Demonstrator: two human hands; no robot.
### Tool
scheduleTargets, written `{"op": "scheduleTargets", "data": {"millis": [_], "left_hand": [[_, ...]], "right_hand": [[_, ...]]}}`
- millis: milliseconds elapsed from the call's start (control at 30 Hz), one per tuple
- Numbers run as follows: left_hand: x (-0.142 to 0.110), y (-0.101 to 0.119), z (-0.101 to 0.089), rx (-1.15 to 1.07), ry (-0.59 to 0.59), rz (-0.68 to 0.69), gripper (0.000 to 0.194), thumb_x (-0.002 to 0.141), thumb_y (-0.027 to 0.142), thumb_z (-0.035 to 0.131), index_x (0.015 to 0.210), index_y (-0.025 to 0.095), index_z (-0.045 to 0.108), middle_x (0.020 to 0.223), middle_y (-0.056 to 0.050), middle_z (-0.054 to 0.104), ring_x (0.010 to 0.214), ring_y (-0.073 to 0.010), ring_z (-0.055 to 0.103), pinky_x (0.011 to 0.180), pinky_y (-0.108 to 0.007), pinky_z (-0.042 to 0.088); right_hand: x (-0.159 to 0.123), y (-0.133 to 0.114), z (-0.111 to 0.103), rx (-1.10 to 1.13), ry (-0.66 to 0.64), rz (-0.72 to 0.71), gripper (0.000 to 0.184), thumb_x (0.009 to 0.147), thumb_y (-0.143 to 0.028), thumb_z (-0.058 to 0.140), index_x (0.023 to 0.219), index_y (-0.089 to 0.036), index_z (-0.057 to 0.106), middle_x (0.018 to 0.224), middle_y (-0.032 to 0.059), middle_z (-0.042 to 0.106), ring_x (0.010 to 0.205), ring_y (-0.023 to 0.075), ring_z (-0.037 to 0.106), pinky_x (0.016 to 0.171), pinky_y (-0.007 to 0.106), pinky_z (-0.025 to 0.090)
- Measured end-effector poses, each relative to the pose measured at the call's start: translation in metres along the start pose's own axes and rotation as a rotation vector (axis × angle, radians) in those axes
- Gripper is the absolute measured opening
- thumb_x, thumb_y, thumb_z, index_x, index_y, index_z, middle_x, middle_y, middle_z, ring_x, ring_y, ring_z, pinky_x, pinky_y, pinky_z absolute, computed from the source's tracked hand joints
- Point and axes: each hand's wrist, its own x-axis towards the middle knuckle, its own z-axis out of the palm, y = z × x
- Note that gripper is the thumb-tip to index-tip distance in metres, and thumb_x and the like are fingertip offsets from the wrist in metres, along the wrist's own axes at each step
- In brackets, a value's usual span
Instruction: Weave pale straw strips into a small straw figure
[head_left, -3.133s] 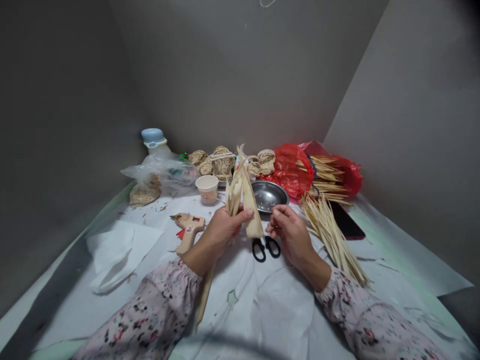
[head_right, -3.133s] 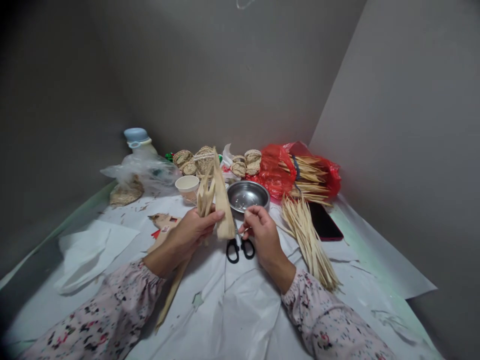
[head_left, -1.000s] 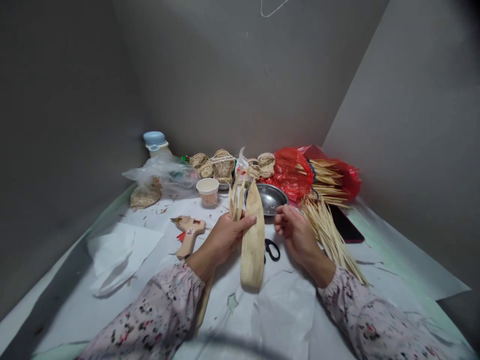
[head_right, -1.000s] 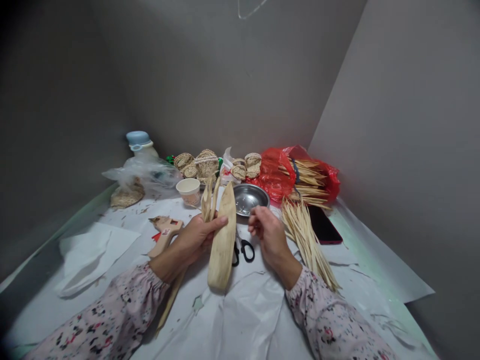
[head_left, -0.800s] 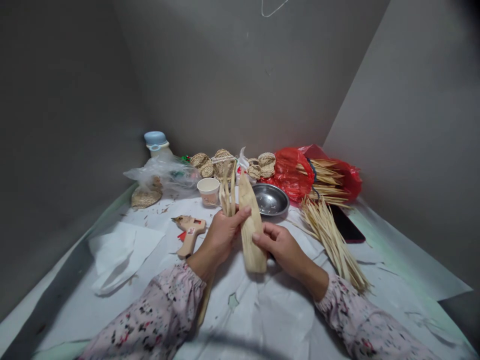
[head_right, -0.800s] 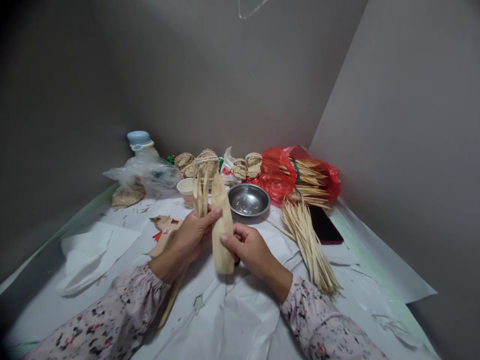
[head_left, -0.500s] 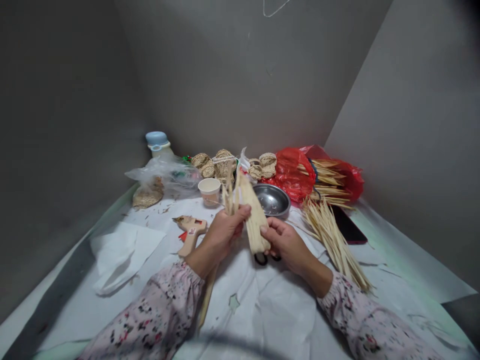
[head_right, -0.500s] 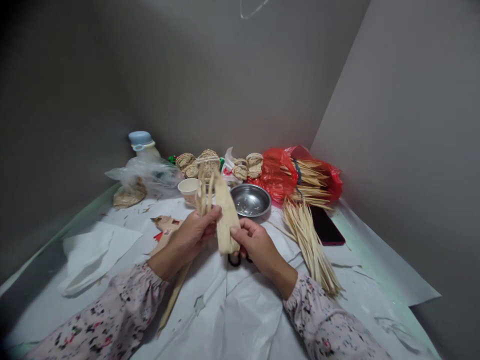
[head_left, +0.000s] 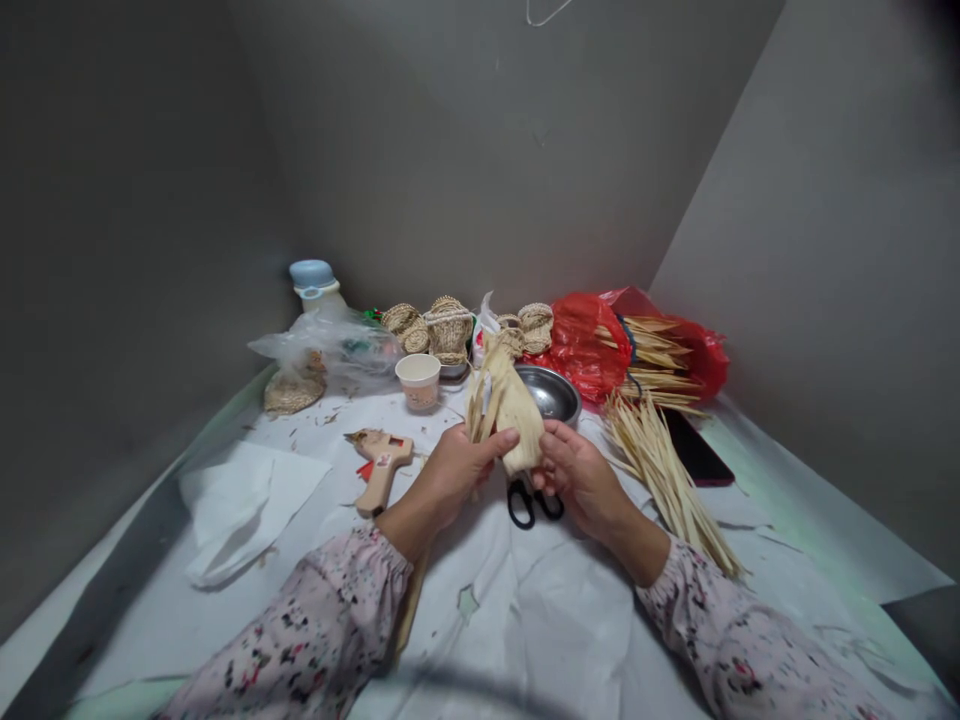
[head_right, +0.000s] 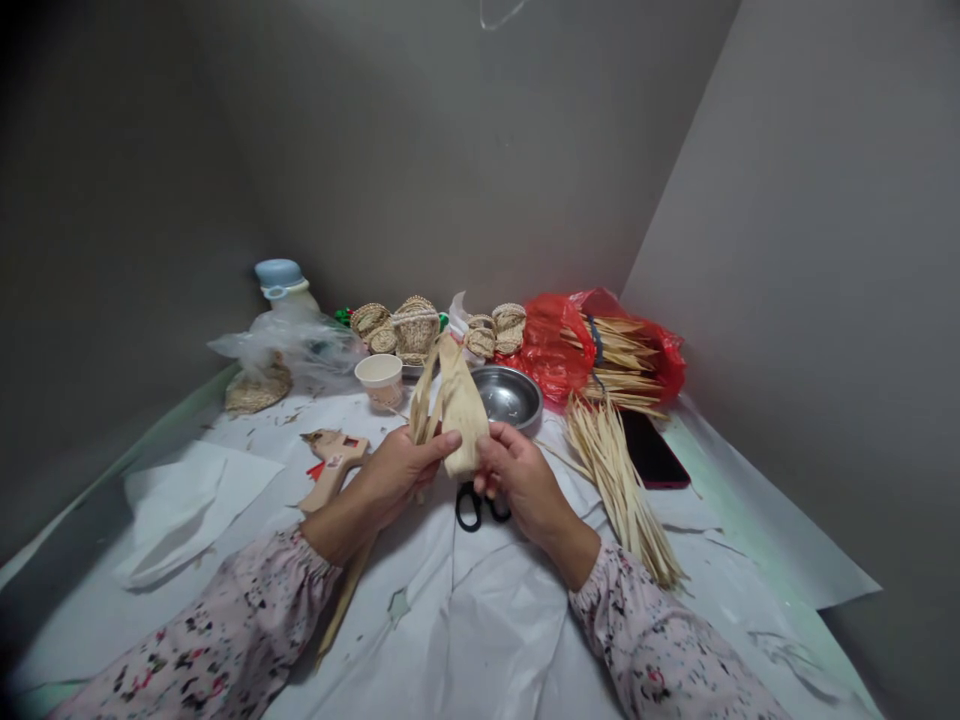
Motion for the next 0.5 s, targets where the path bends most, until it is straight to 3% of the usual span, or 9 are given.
{"op": "scheduleTargets", "data": {"millis": [100, 167, 300, 433, 500], "left_hand": [[0.000, 0.001, 0.001, -0.058, 0.016, 0.025, 0.035, 0.071, 0.045, 0.074, 0.072, 0.017, 0.054, 0.050, 0.007, 0.040, 0.043, -0.0063, 0.028, 0.044, -0.024, 0.018], [0.000, 0.002, 0.001, -0.062, 0.059, 0.032, 0.036, 0.071, 0.045, 0.075, 0.073, 0.017, 0.054, 0.050, 0.007, 0.040, 0.043, -0.0061, 0.028, 0.043, -0.023, 0.018], [0.001, 0.007, -0.001, -0.101, 0.142, 0.039, 0.039, 0.069, 0.045, 0.076, 0.068, 0.018, 0.047, 0.047, 0.010, 0.033, 0.042, -0.0050, 0.024, 0.042, -0.022, 0.016], [0.001, 0.009, -0.002, -0.190, 0.158, 0.044, 0.040, 0.068, 0.043, 0.077, 0.067, 0.018, 0.045, 0.050, 0.010, 0.034, 0.043, -0.0045, 0.024, 0.042, -0.021, 0.016], [0.001, 0.008, -0.002, -0.215, 0.121, 0.046, 0.037, 0.068, 0.041, 0.077, 0.068, 0.018, 0.048, 0.050, 0.010, 0.034, 0.043, -0.0045, 0.023, 0.042, -0.021, 0.014]], "right_hand": [[-0.003, 0.000, 0.006, -0.051, -0.107, 0.019, 0.042, 0.072, -0.041, 0.075, 0.107, -0.021, 0.062, 0.077, -0.0001, 0.067, 0.055, 0.0106, 0.060, 0.044, 0.018, 0.039], [-0.004, 0.001, 0.009, -0.139, -0.105, 0.040, 0.036, 0.072, -0.039, 0.075, 0.101, -0.019, 0.065, 0.071, 0.0003, 0.067, 0.052, 0.0104, 0.058, 0.043, 0.018, 0.038], [-0.004, 0.002, 0.006, -0.242, 0.036, 0.042, 0.026, 0.073, -0.040, 0.074, 0.079, -0.017, 0.065, 0.060, -0.0005, 0.065, 0.045, 0.0085, 0.054, 0.042, 0.018, 0.037], [-0.002, 0.004, -0.001, -0.198, 0.149, -0.002, 0.042, 0.080, -0.058, 0.062, 0.073, -0.017, 0.063, 0.053, -0.0014, 0.058, 0.040, 0.0092, 0.051, 0.038, 0.020, 0.035], [-0.001, 0.004, -0.003, -0.167, 0.179, -0.066, 0.047, 0.083, -0.062, 0.054, 0.081, -0.017, 0.065, 0.064, 0.0018, 0.064, 0.043, 0.0097, 0.053, 0.039, 0.021, 0.037]]}}
